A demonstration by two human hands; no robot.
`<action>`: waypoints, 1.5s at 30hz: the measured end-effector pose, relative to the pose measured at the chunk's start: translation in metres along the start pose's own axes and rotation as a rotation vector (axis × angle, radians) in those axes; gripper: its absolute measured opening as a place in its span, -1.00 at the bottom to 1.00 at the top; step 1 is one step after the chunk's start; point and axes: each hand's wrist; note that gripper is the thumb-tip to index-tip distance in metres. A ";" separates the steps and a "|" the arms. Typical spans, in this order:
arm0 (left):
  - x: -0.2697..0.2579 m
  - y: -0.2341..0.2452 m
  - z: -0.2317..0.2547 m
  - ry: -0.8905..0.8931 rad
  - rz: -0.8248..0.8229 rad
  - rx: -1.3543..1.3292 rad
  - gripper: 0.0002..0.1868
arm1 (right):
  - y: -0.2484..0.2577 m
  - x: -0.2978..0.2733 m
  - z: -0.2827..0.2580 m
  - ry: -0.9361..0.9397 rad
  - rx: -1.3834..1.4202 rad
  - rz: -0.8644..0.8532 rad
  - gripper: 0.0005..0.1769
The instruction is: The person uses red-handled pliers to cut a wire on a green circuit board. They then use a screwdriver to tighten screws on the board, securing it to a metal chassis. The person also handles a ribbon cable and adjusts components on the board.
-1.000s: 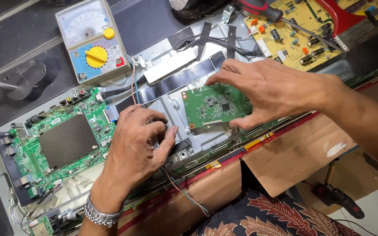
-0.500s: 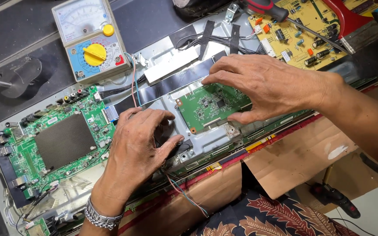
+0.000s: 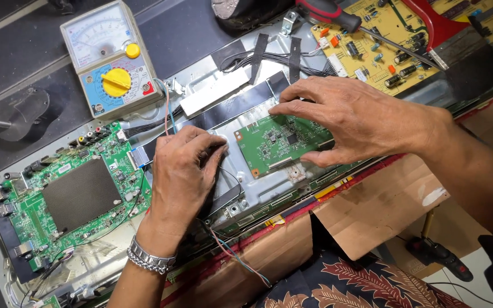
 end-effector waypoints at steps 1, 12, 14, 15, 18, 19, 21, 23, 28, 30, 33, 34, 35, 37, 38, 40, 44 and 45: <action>0.000 0.000 0.002 -0.001 -0.005 0.016 -0.89 | 0.000 -0.001 -0.001 -0.004 0.010 0.007 -0.01; 0.002 -0.004 0.009 0.092 -0.084 0.209 -0.72 | 0.000 -0.005 -0.005 0.012 -0.007 0.031 0.01; 0.002 -0.003 0.001 0.056 -0.090 0.087 -0.78 | 0.001 -0.005 -0.005 0.014 0.016 0.033 -0.02; 0.004 -0.003 0.002 0.050 -0.091 0.082 -0.78 | 0.001 -0.007 -0.005 0.006 0.013 0.033 -0.02; 0.005 -0.004 0.004 0.013 -0.044 0.046 -0.80 | 0.002 -0.006 -0.005 0.006 0.024 0.020 -0.06; 0.004 -0.005 0.005 0.029 -0.075 0.089 -0.82 | 0.002 -0.006 -0.005 0.006 0.026 0.020 -0.07; 0.002 -0.007 0.008 0.048 -0.110 0.132 -0.83 | 0.001 -0.006 -0.006 0.006 0.032 0.018 -0.08; 0.002 -0.008 0.011 0.076 -0.101 0.179 -0.79 | 0.002 -0.006 -0.006 0.003 0.019 0.015 -0.03; 0.000 -0.008 0.008 0.093 -0.080 0.227 -0.69 | 0.004 -0.006 -0.009 0.008 0.016 0.018 -0.03; 0.000 -0.001 0.007 0.096 -0.074 0.187 -0.69 | 0.003 -0.005 -0.010 0.005 0.024 0.017 -0.02; 0.002 0.003 0.004 0.091 -0.065 -0.021 -0.89 | 0.003 -0.005 -0.010 0.000 0.016 0.016 -0.01; 0.001 0.002 0.003 0.066 -0.040 -0.012 -0.87 | 0.002 -0.004 -0.010 0.008 0.013 0.022 0.00; 0.001 0.000 0.001 0.041 -0.015 -0.003 -0.84 | 0.002 -0.004 -0.010 0.016 0.010 0.028 0.01; 0.001 0.002 0.001 0.027 -0.032 0.009 -0.84 | 0.001 -0.002 -0.010 0.015 0.007 0.027 0.00; 0.002 0.003 0.002 0.010 -0.048 0.019 -0.84 | 0.001 -0.002 -0.010 0.011 0.001 0.026 -0.01; 0.001 0.005 0.004 -0.004 -0.047 0.005 -0.85 | 0.001 -0.002 -0.011 0.013 -0.001 0.030 -0.01; -0.004 -0.003 0.006 0.013 -0.051 0.081 -0.90 | 0.004 -0.002 -0.011 0.010 -0.005 0.028 -0.02; -0.005 -0.005 0.008 0.013 -0.051 0.081 -0.90 | 0.004 -0.002 -0.011 0.010 -0.005 0.028 -0.02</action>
Point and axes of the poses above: each hand's wrist, its own x-axis towards the middle knuckle, its own y-axis out of the back of the hand, z = x × y, and after that the axes turned 14 degrees about x, right-handed
